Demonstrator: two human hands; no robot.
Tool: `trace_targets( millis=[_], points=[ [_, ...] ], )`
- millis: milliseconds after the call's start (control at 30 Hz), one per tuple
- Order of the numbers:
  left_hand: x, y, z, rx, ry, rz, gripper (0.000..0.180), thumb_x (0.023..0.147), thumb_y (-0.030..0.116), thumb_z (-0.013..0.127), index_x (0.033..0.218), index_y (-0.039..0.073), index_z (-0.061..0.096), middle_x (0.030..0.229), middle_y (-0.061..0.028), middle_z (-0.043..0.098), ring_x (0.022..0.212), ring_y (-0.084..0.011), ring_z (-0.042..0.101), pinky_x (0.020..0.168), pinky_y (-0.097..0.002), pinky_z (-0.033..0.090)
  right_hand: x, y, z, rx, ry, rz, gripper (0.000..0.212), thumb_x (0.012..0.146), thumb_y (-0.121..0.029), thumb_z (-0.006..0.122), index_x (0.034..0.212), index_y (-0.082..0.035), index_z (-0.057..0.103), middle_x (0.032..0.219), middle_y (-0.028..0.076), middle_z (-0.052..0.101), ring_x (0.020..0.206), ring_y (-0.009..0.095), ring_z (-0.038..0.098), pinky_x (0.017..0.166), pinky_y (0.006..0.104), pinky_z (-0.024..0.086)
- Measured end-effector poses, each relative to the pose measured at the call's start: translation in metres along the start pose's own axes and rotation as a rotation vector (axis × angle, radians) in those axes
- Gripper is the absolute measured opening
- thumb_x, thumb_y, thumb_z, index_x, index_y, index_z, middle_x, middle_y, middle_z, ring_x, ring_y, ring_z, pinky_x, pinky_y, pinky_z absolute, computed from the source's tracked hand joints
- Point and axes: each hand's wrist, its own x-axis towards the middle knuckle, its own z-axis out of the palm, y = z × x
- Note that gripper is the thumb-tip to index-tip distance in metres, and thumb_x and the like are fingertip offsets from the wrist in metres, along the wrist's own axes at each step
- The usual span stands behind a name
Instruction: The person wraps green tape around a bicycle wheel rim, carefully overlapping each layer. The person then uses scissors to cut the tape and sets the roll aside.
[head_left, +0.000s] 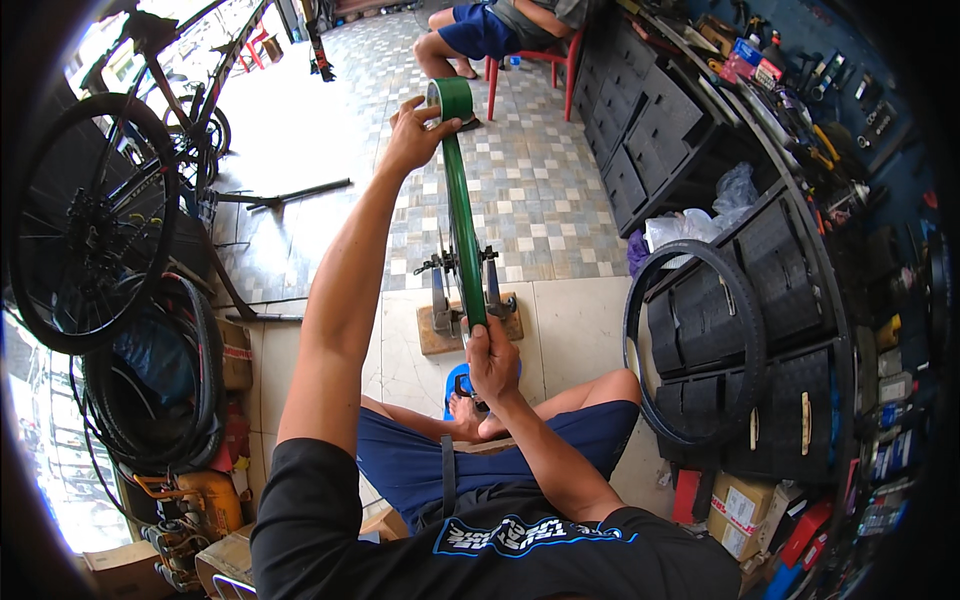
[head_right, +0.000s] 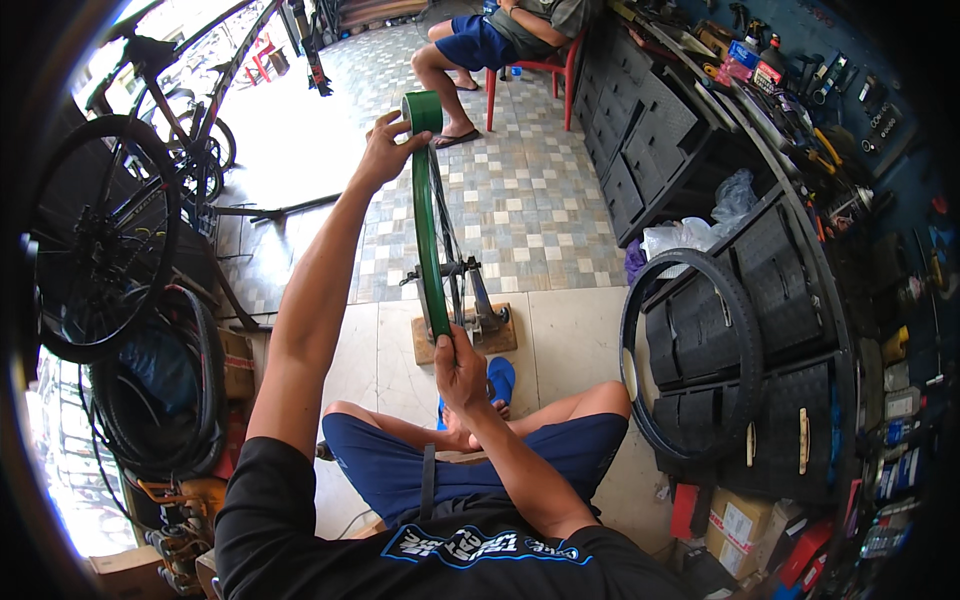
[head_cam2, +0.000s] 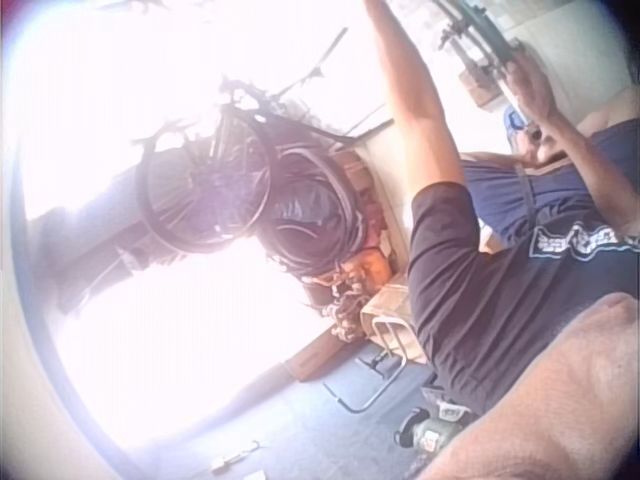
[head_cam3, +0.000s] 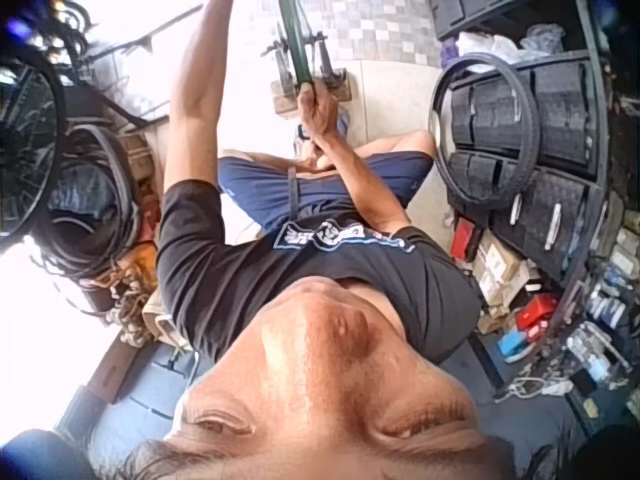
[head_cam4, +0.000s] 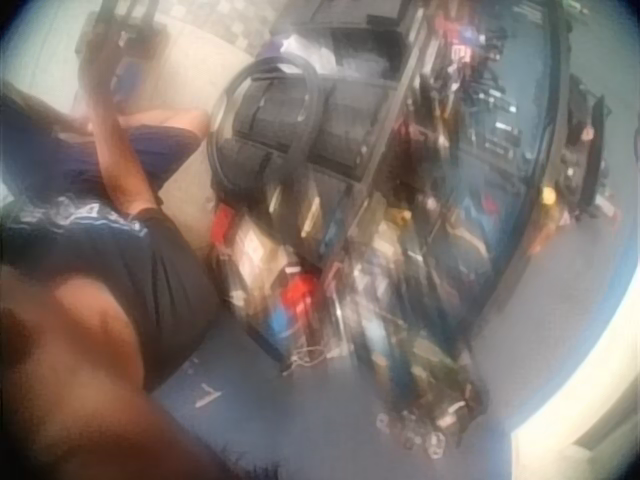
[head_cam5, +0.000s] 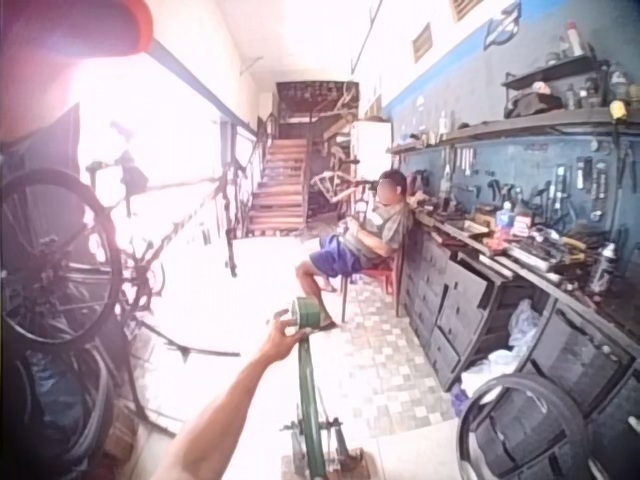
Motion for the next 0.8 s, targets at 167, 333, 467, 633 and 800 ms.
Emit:
trace_targets(
  millis=[167, 333, 467, 633, 800],
  points=[
    [0.000, 0.001, -0.004, -0.118, -0.075, -0.069, 0.045, 0.089, 0.043, 0.078, 0.119, 0.009, 0.076, 0.117, -0.0174, 0.069, 0.111, -0.0316, 0.065, 0.100, -0.0427, 0.047, -0.003, 0.004, -0.002, 0.024, -0.043, 0.029, 0.028, 0.108, -0.028, 0.048, 0.114, -0.005, 0.063, 0.062, 0.004, 0.057, 0.056, 0.011, 0.058, 0.051, 0.0294, 0.044],
    [-0.008, 0.015, -0.012, -0.288, -0.135, -0.167, 0.045, 0.092, 0.041, 0.077, 0.119, 0.005, 0.073, 0.088, -0.0076, 0.073, 0.088, -0.0254, 0.070, 0.086, -0.0425, 0.053, -0.006, 0.004, -0.006, 0.009, -0.083, 0.039, 0.026, 0.108, -0.026, 0.049, 0.119, -0.006, 0.063, 0.064, 0.006, 0.060, 0.059, 0.014, 0.063, 0.054, 0.0315, 0.048],
    [-0.018, 0.039, -0.008, -0.505, -0.221, -0.422, 0.047, 0.092, 0.038, 0.077, 0.124, 0.004, 0.069, 0.087, -0.0061, 0.072, 0.075, -0.0197, 0.070, 0.071, -0.0390, 0.059, -0.008, -0.008, -0.016, -0.012, -0.081, 0.033, 0.032, 0.108, -0.024, 0.050, 0.132, -0.005, 0.058, 0.080, 0.009, 0.066, 0.072, 0.014, 0.067, 0.063, 0.0288, 0.052],
    [-0.025, 0.039, -0.017, -0.558, -0.200, -0.395, 0.049, 0.093, 0.036, 0.077, 0.125, 0.001, 0.068, 0.088, -0.0071, 0.072, 0.068, -0.0173, 0.069, 0.063, -0.0359, 0.060, -0.024, -0.026, -0.034, -0.600, -0.060, -0.401, 0.054, 0.105, -0.039, 0.053, 0.151, -0.011, 0.046, 0.137, 0.023, 0.053, 0.121, 0.035, 0.057, 0.094, 0.0441, 0.050],
    [-0.026, 0.036, -0.013, -0.575, -0.203, -0.367, 0.046, 0.094, 0.035, 0.076, 0.125, 0.001, 0.068, 0.087, -0.0067, 0.072, 0.069, -0.0168, 0.069, 0.064, -0.0368, 0.061, -0.022, -0.036, -0.035, -0.946, -0.104, -0.439, 0.077, 0.098, -0.068, 0.045, 0.156, -0.019, 0.042, 0.151, 0.026, 0.040, 0.138, 0.050, 0.036, 0.110, 0.0596, 0.033]
  ],
)
